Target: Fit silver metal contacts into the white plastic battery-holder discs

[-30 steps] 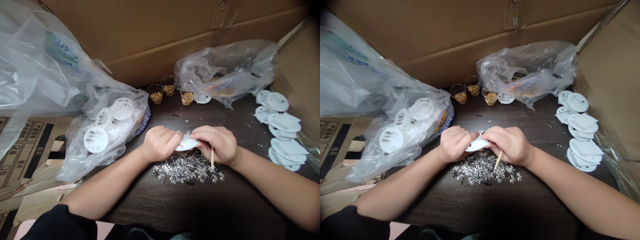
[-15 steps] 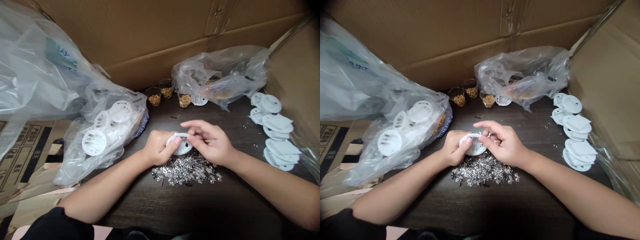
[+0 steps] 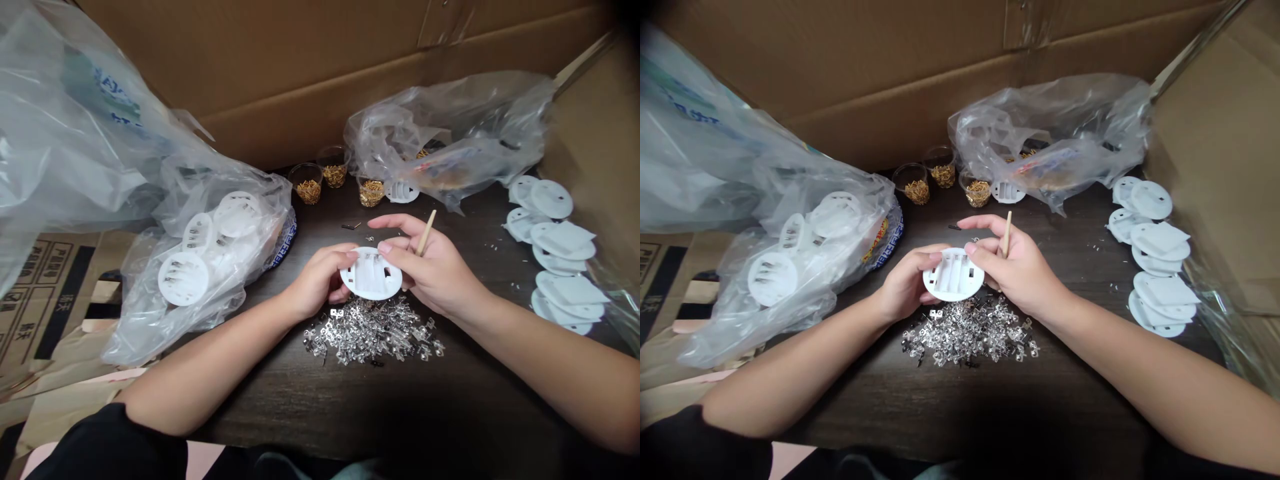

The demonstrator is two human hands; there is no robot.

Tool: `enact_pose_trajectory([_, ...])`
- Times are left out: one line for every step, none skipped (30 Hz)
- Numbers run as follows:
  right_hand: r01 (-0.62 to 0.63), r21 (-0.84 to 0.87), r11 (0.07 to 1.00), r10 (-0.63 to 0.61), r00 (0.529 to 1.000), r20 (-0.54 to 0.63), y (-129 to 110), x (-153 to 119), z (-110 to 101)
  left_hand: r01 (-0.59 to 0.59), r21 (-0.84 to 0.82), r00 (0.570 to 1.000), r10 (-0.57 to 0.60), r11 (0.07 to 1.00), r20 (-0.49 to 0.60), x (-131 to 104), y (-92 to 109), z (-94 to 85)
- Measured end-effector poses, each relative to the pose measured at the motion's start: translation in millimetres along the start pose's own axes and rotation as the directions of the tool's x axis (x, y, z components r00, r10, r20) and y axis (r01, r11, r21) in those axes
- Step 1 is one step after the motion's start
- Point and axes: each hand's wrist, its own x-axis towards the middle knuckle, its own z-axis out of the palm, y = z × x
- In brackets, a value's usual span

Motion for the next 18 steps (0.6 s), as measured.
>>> enact_pose_trajectory([-0.009, -0.007, 1.000, 0.009, 1.000, -0.005, 0.3, -0.4, -0.2, 0.039, -0.037, 0.999, -0.039, 0.999, 0.009, -0.2, 0.7, 0.6])
enact_pose_trajectory([-0.011, -0.021, 1.000, 0.011, 1.000, -0.009, 0.7, -0.6, -0.2, 0.075, -0.070, 0.997, -0.074, 0.995, 0.019, -0.5, 1.4, 1.0])
enact_pose_trajectory([-0.010, -0.042, 0.999, 0.010, 1.000, -0.010, 1.1, -0.8, -0.1, 0.105, -0.097, 0.994, -0.103, 0.990, 0.028, -0.7, 2.0, 1.5])
enact_pose_trajectory([-0.008, -0.066, 0.998, 0.007, 1.000, -0.007, 1.4, -0.7, 0.1, 0.130, -0.113, 0.991, -0.127, 0.985, 0.034, -0.9, 2.5, 1.9])
enact_pose_trajectory([-0.003, -0.089, 0.996, 0.002, 1.000, -0.005, 1.4, -0.3, 0.2, 0.148, -0.120, 0.989, -0.145, 0.982, 0.034, -1.1, 3.0, 2.4])
enact_pose_trajectory([0.003, -0.109, 0.994, -0.003, 1.000, -0.004, 0.9, 0.5, -0.1, 0.161, -0.117, 0.987, -0.158, 0.980, 0.030, -1.1, 3.6, 2.8])
enact_pose_trajectory([0.009, -0.128, 0.992, -0.009, 1.000, 0.001, 0.0, 1.8, -1.0, 0.165, -0.107, 0.986, -0.164, 0.980, 0.019, -1.0, 4.4, 3.0])
enact_pose_trajectory([0.019, -0.154, 0.988, -0.018, 1.000, 0.012, -1.5, 3.7, -2.9, 0.158, -0.097, 0.987, -0.159, 0.983, -0.002, -0.5, 5.3, 3.0])
enact_pose_trajectory([0.035, -0.198, 0.980, -0.029, 0.999, 0.029, -3.6, 6.2, -6.0, 0.136, -0.090, 0.989, -0.140, 0.987, -0.040, 0.3, 6.3, 2.4])
enact_pose_trajectory([0.052, -0.262, 0.964, -0.041, 0.998, 0.050, -6.1, 9.2, -10.4, 0.103, -0.089, 0.990, -0.111, 0.991, -0.091, 1.6, 7.4, 1.2])
enact_pose_trajectory([0.071, -0.345, 0.936, -0.048, 0.996, 0.076, -8.9, 12.6, -16.0, 0.058, -0.089, 0.986, -0.072, 0.994, -0.152, 3.3, 8.3, -0.7])
enact_pose_trajectory([0.090, -0.448, 0.890, -0.050, 0.994, 0.100, -11.8, 16.3, -22.7, 0.014, -0.092, 0.974, -0.034, 0.996, -0.225, 5.4, 9.0, -3.5])
enact_pose_trajectory([0.102, -0.548, 0.831, -0.043, 0.992, 0.118, -14.6, 20.0, -29.9, -0.027, -0.087, 0.957, 0.001, 0.996, -0.289, 7.8, 9.2, -6.8])
enact_pose_trajectory([0.109, -0.637, 0.763, -0.022, 0.989, 0.144, -17.3, 23.3, -37.1, -0.070, -0.069, 0.940, 0.042, 0.995, -0.339, 10.2, 8.9, -10.4])
enact_pose_trajectory([0.128, -0.713, 0.689, 0.010, 0.982, 0.187, -19.8, 26.0, -43.8, -0.110, -0.040, 0.919, 0.087, 0.993, -0.384, 12.6, 8.0, -14.1])
enact_pose_trajectory([0.155, -0.765, 0.625, 0.049, 0.971, 0.236, -21.9, 28.1, -49.7, -0.147, -0.006, 0.901, 0.132, 0.989, -0.413, 14.8, 6.5, -17.6])
enact_pose_trajectory([0.185, -0.798, 0.573, 0.094, 0.953, 0.288, -23.6, 29.5, -54.2, -0.175, 0.024, 0.889, 0.168, 0.984, -0.427, 16.6, 4.7, -20.5])
enact_pose_trajectory([0.214, -0.815, 0.538, 0.137, 0.932, 0.335, -24.8, 30.2, -57.3, -0.186, 0.056, 0.883, 0.192, 0.981, -0.429, 18.1, 2.7, -22.8])
